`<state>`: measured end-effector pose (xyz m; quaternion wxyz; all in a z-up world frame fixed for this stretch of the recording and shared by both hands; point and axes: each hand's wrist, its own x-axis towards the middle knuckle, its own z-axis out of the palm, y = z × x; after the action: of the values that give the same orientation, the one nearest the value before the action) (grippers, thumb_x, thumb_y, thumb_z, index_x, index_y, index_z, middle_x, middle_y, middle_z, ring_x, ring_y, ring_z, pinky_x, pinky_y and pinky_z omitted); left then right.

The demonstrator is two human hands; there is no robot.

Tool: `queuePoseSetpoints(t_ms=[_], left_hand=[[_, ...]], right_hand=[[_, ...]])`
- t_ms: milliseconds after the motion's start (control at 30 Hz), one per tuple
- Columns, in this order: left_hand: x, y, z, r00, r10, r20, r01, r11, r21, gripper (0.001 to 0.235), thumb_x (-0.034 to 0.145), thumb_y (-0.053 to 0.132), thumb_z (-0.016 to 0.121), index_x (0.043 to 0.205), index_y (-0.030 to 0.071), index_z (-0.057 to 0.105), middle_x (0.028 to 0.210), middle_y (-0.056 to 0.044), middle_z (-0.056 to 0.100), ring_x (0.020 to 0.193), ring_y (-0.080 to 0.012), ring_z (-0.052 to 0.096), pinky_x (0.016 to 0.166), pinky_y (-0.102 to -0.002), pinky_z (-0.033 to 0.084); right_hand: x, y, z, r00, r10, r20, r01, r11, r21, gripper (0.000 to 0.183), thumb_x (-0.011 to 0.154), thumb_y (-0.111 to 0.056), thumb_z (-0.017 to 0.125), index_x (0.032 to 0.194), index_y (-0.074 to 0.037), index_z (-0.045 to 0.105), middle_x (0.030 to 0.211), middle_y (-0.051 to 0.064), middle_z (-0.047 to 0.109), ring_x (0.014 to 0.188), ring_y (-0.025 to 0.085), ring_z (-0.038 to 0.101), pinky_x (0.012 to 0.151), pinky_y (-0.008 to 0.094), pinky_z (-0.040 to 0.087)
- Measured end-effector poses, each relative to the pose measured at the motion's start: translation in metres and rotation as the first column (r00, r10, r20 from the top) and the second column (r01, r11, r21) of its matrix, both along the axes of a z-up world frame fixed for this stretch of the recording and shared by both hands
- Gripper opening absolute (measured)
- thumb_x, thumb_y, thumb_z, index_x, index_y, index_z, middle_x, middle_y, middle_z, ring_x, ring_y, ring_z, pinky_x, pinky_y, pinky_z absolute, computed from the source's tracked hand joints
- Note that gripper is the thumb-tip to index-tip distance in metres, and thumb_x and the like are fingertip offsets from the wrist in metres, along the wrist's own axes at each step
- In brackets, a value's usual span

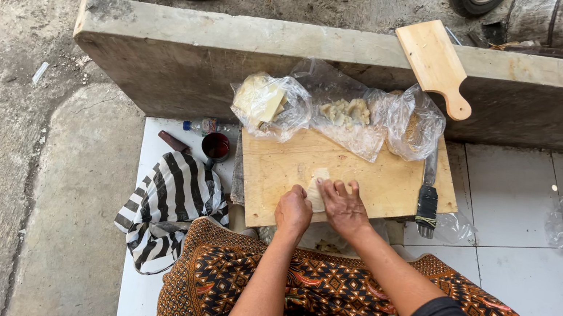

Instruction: The person prepares small portions of food by hand on a wooden board. The person picks up thin dough sheets, places a small amount of filling from a plastic bag onto each sheet, and folds the dough over the filling by hand. The person repeats this process for several food items, occasionally reaching for more filling or dough sheets.

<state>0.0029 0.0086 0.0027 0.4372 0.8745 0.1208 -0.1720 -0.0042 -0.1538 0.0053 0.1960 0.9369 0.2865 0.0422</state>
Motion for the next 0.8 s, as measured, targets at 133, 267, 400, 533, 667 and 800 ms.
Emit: queuePoseSetpoints(t_ms=[133, 267, 400, 533, 667, 800], left_hand=[[-0.003, 0.000, -0.003, 0.999, -0.003, 0.047, 0.003, 1.000, 0.012, 0.015, 0.087, 0.013, 0.066, 0.100, 0.006, 0.066, 0.098, -0.019, 0.073, 0.094, -0.0377, 0.070, 0.084, -0.047, 0.055], [-0.002, -0.002, -0.004, 1.000, 0.005, 0.031, -0.005, 1.000, 0.010, 0.015, 0.086, 0.015, 0.067, 0.099, 0.007, 0.066, 0.096, -0.019, 0.073, 0.094, -0.0384, 0.070, 0.083, -0.048, 0.054], [-0.002, -0.004, -0.006, 0.998, 0.025, 0.050, -0.025, 1.000, 0.014, 0.015, 0.086, 0.017, 0.067, 0.097, 0.007, 0.067, 0.095, -0.019, 0.073, 0.093, -0.0392, 0.070, 0.083, -0.049, 0.054], [0.000, -0.003, -0.006, 0.999, 0.028, 0.045, -0.029, 1.000, 0.011, 0.015, 0.085, 0.018, 0.068, 0.095, 0.007, 0.067, 0.094, -0.020, 0.073, 0.093, -0.0393, 0.070, 0.083, -0.049, 0.054], [0.000, -0.002, -0.007, 0.998, 0.006, 0.067, -0.007, 1.000, 0.022, 0.015, 0.086, 0.015, 0.065, 0.096, 0.006, 0.068, 0.094, -0.021, 0.074, 0.093, -0.0398, 0.070, 0.084, -0.049, 0.054], [-0.001, 0.001, 0.000, 0.997, -0.031, 0.076, 0.029, 0.999, 0.031, 0.018, 0.085, 0.014, 0.065, 0.100, 0.004, 0.069, 0.095, -0.022, 0.073, 0.093, -0.0404, 0.070, 0.084, -0.049, 0.054]], right_hand=[[-0.010, -0.013, 0.010, 0.983, 0.182, 0.005, -0.180, 0.974, -0.141, 0.047, 0.087, -0.014, 0.058, 0.134, -0.004, 0.059, 0.133, 0.002, 0.055, 0.121, 0.020, 0.048, 0.108, 0.049, 0.027], [0.018, -0.013, 0.021, 0.998, 0.015, -0.060, -0.002, 0.978, 0.208, 0.045, 0.087, -0.007, 0.059, 0.131, -0.015, 0.061, 0.123, 0.001, 0.056, 0.120, 0.023, 0.050, 0.109, 0.052, 0.027], [0.033, 0.002, 0.020, 0.997, 0.017, -0.075, 0.008, 0.948, 0.319, 0.066, 0.073, -0.005, 0.062, 0.137, -0.022, 0.060, 0.122, 0.004, 0.057, 0.115, 0.023, 0.050, 0.103, 0.051, 0.028], [0.008, -0.006, 0.017, 1.000, 0.024, 0.005, -0.025, 0.970, 0.241, 0.068, 0.079, -0.006, 0.063, 0.146, -0.014, 0.055, 0.121, 0.005, 0.056, 0.115, 0.023, 0.050, 0.104, 0.049, 0.029], [-0.020, -0.024, 0.015, 0.997, -0.032, -0.073, 0.052, 0.955, 0.293, 0.068, 0.072, -0.006, 0.066, 0.140, -0.010, 0.061, 0.117, 0.005, 0.058, 0.112, 0.023, 0.051, 0.102, 0.048, 0.030], [0.001, -0.059, 0.018, 0.932, -0.032, -0.360, 0.206, 0.865, 0.458, 0.030, 0.074, -0.002, 0.064, 0.078, -0.027, 0.079, 0.100, -0.002, 0.068, 0.108, 0.019, 0.060, 0.098, 0.048, 0.039]])
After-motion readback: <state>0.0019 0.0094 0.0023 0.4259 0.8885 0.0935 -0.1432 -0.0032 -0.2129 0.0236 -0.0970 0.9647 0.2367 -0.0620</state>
